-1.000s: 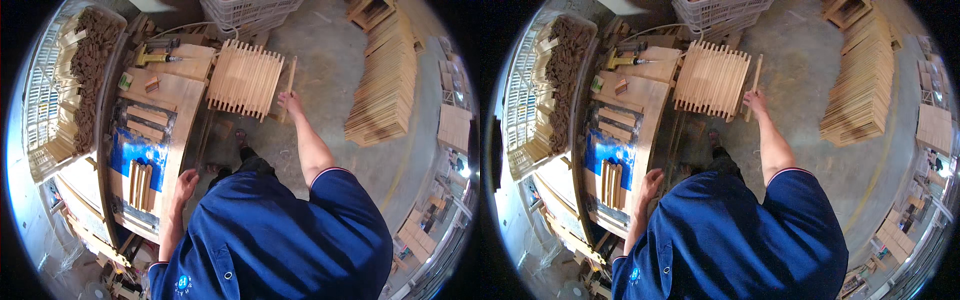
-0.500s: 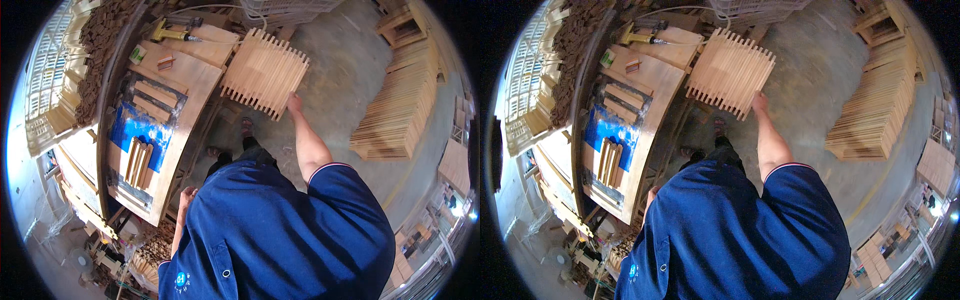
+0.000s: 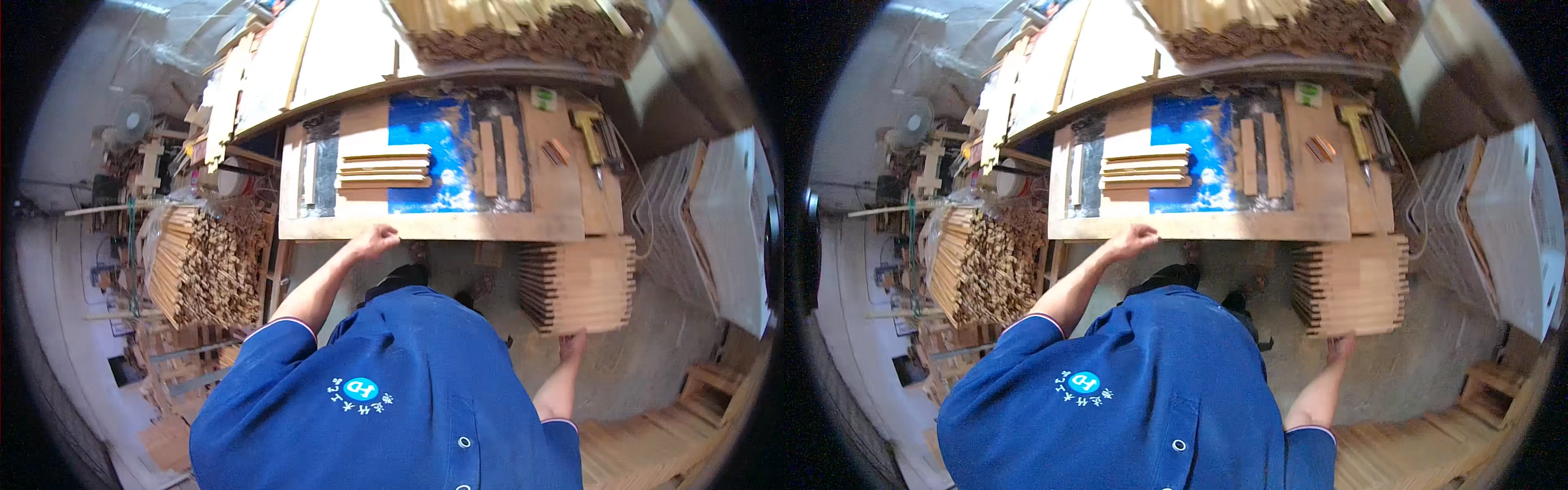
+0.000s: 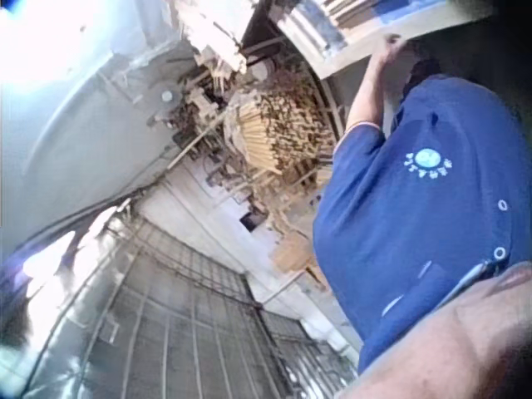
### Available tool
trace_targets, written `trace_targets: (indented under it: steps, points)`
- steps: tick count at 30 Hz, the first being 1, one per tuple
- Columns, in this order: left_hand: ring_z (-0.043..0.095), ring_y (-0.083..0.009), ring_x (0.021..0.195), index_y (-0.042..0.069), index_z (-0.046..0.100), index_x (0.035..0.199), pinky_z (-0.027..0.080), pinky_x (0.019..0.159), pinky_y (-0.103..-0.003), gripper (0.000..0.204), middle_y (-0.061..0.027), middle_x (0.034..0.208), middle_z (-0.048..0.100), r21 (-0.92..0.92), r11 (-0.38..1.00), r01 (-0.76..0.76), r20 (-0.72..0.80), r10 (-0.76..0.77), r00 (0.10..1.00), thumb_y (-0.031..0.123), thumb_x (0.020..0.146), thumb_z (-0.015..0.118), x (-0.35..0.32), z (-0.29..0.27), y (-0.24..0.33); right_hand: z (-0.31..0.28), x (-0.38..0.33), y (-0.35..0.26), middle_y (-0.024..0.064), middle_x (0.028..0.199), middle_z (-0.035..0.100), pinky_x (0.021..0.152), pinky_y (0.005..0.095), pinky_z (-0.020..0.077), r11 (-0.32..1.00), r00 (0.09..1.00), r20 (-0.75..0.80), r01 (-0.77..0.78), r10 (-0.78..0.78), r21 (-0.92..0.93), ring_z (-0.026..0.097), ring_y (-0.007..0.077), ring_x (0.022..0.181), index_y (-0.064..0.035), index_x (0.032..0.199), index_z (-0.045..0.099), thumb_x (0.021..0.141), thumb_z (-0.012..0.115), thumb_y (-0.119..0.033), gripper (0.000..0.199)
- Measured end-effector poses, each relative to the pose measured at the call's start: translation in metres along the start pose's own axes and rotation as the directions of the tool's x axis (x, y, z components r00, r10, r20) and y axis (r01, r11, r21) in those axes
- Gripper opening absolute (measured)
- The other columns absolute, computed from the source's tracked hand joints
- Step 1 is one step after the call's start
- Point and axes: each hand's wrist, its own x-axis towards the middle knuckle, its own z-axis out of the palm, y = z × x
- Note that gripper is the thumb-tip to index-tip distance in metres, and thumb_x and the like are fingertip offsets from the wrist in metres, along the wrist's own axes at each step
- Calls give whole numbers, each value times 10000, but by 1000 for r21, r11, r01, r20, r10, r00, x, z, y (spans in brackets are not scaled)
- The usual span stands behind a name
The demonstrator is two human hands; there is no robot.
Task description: Assembling rectangular wooden frames by placing slats into a jig and securing them with a pneumatic nail gun.
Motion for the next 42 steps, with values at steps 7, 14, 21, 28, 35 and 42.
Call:
trace_targets:
  steps: [7, 14, 21, 28, 35, 42]
  points:
    - [726, -188, 808, 1, 741, 1112, 567, 754, -322, 421, -122, 923, 767, -57, 995, -79, -521, 38, 853, 364, 912, 670, 64, -184, 61, 39, -9, -17, 79, 1269, 656, 926, 462, 507, 876, 857, -380, 153, -349, -457, 622, 300, 1143, -90, 1345, 573, 975, 586, -398, 481]
    - [709, -337, 988, -24, 638, 1298, 540, 943, -394, 570, -202, 1026, 732, 146, 971, -188, -547, 237, 803, 371, 890, 688, 291, -291, 106, 13, -65, 40, 79, 959, 689, 680, 415, 545, 848, 905, -217, 227, -365, -480, 677, 264, 848, -58, 1176, 607, 992, 623, -302, 306]
    - [557, -91, 586, 157, 592, 857, 445, 496, -276, 161, 8, 770, 611, -532, 846, -19, -49, -8, 999, 269, 970, 618, 354, -299, 166, 76, -213, 116, 77, 889, 646, 538, 303, 509, 837, 924, -276, 79, -266, -541, 623, 175, 673, -30, 1218, 594, 1011, 595, -159, 244]
    - [421, -7, 664, 123, 663, 891, 336, 580, -201, 129, 102, 737, 504, -777, 484, -403, -156, 473, 867, 152, 980, 574, 292, -366, 107, 151, -232, 114, 52, 812, 618, 475, 273, 445, 844, 927, -154, 231, -343, -485, 567, 125, 592, 0, 1235, 592, 981, 600, -106, 275]
    - [656, -118, 865, 19, 666, 997, 528, 828, -294, 157, -44, 887, 697, -592, 669, -450, -290, 344, 893, 88, 865, 615, 79, -296, 38, 462, -337, -24, 151, 1031, 702, 853, 350, 539, -12, 452, 628, 806, -634, -591, 678, 234, 926, 40, 1226, 646, 929, 687, -71, 320]
    - [567, -198, 615, 22, 609, 814, 441, 581, -353, 172, -90, 665, 582, -311, 737, -599, -804, 132, 580, 52, 798, 440, 30, -205, -30, 686, -500, -41, 133, 1200, 665, 1079, 513, 459, -626, -589, 808, 629, 5, 462, 649, 318, 1148, -68, 1155, 689, 872, 739, -156, 300]
